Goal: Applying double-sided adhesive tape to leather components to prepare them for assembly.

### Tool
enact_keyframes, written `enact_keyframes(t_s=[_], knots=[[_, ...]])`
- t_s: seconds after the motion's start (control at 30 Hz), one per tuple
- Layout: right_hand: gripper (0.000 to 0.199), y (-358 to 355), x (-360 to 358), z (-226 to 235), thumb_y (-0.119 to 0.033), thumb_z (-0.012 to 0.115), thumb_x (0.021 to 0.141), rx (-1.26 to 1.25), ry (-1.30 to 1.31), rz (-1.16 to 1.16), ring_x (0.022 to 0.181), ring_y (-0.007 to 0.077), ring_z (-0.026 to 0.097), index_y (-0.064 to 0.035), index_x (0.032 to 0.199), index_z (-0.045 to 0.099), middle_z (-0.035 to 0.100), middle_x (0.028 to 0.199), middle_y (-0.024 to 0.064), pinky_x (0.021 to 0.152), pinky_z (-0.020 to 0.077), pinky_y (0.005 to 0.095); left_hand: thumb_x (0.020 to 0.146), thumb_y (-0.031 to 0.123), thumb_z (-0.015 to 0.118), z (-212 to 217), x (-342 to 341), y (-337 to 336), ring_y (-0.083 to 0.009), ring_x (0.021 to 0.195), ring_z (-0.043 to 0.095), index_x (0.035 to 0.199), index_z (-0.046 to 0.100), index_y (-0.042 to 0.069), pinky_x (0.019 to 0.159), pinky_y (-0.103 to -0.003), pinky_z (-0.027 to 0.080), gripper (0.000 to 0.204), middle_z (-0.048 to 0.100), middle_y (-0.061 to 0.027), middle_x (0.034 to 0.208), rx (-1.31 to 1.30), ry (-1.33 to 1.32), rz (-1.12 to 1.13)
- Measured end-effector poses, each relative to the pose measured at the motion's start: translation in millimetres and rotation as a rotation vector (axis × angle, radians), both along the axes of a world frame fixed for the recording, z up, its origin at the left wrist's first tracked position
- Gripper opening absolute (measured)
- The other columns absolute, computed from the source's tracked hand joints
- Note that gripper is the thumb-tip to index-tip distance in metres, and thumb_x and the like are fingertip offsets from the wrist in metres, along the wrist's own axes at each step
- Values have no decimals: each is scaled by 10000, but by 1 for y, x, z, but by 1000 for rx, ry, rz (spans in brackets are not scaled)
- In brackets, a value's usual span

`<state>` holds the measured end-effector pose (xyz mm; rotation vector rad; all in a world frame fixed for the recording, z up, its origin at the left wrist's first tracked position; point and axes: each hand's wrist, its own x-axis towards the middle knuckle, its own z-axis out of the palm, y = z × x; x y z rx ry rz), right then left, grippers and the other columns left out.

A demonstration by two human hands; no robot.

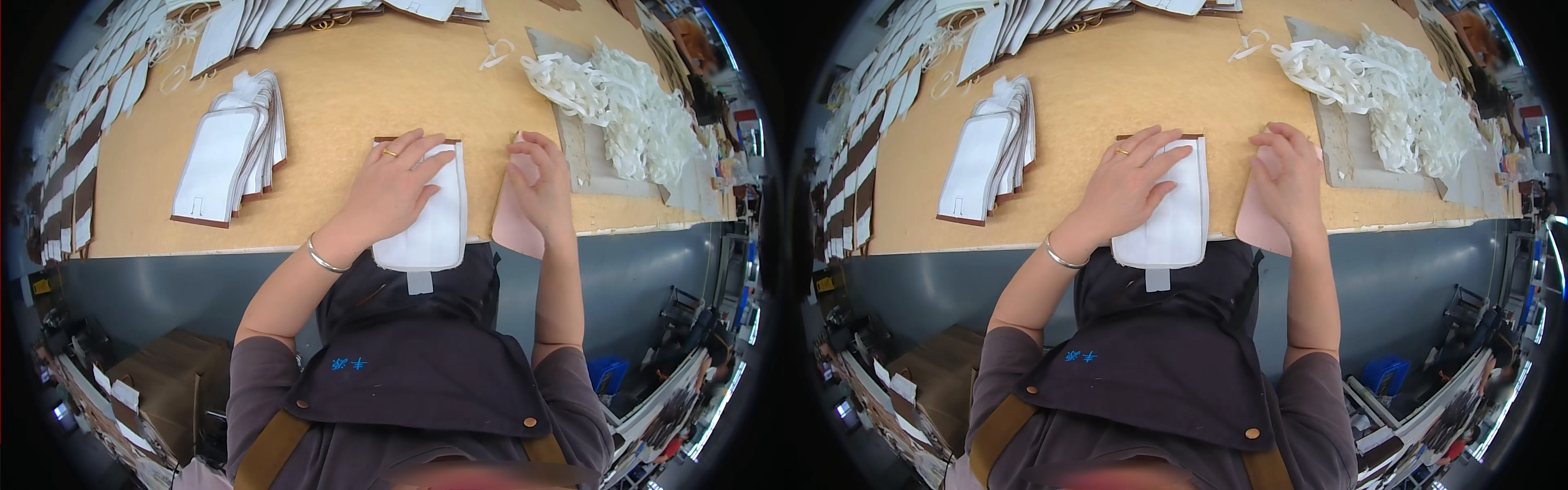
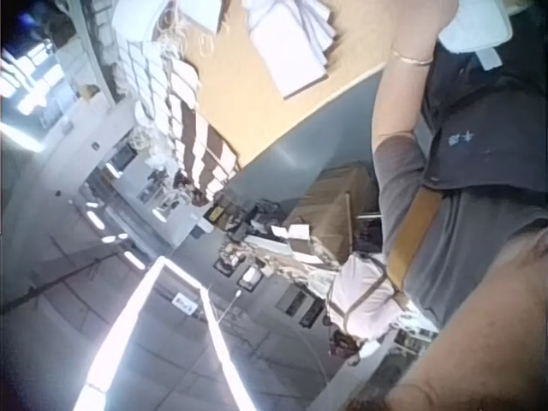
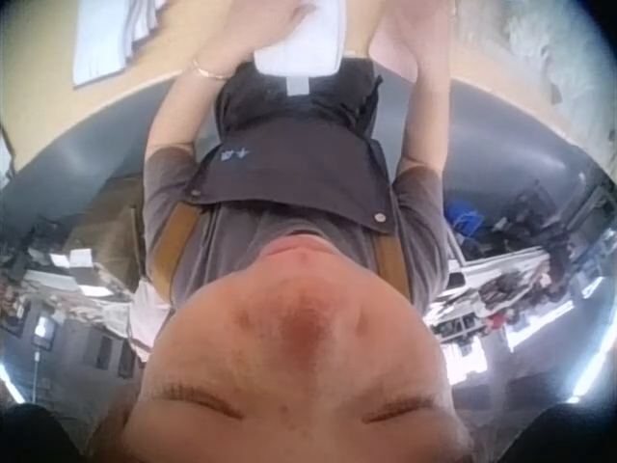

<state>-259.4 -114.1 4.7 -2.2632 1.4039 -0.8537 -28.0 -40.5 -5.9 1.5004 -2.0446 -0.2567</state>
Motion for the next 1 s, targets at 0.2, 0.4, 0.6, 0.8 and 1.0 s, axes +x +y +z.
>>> enact_keyframes(t_s=[0.2, 0.4, 0.6, 0.8, 1.0], knots=[[208, 7, -1, -14, -127, 656, 712, 83, 83, -21, 1065, 285, 494, -118, 918, 634, 536, 1142, 90, 890, 354, 403, 738, 214, 669, -1, 9, -27, -231, 1065, 505, 1069, 597, 107, 857, -386, 378, 355, 547, -40, 1152, 71, -131, -33], [163, 11, 1, -26, -139, 650, 714, -65, 91, -64, 1045, 257, 489, -122, 876, 646, 539, 1120, 69, 897, 324, 409, 704, 231, 714, 20, 31, -56, -219, 811, 582, 986, 616, 47, 669, -305, 439, 351, 602, -96, 946, 519, -68, 28], [146, 12, 1, -22, -141, 649, 709, -67, 72, -87, 1040, 251, 485, -123, 853, 648, 539, 1110, 63, 889, 313, 405, 816, 203, 655, 49, 67, -71, -118, 788, 594, 987, 615, 34, 656, -293, 469, 244, 629, -41, 883, 655, 534, -158], [125, 15, 1, -24, -129, 644, 702, -80, 44, -86, 1017, 259, 490, -120, 827, 643, 545, 1075, 67, 878, 316, 405, 890, 144, 554, 87, 62, -128, -147, 963, 579, 1156, 496, 68, 776, -300, 510, 283, 592, -32, 1055, 164, 1620, -46], [125, 16, 1, -29, -121, 650, 688, -59, 33, -88, 1010, 254, 490, -116, 813, 648, 546, 1070, 68, 875, 315, 400, 818, 72, 594, 70, 41, -143, -179, 807, 556, 935, 651, 162, 654, -319, 466, 158, 547, -18, 862, -454, 337, 172]])
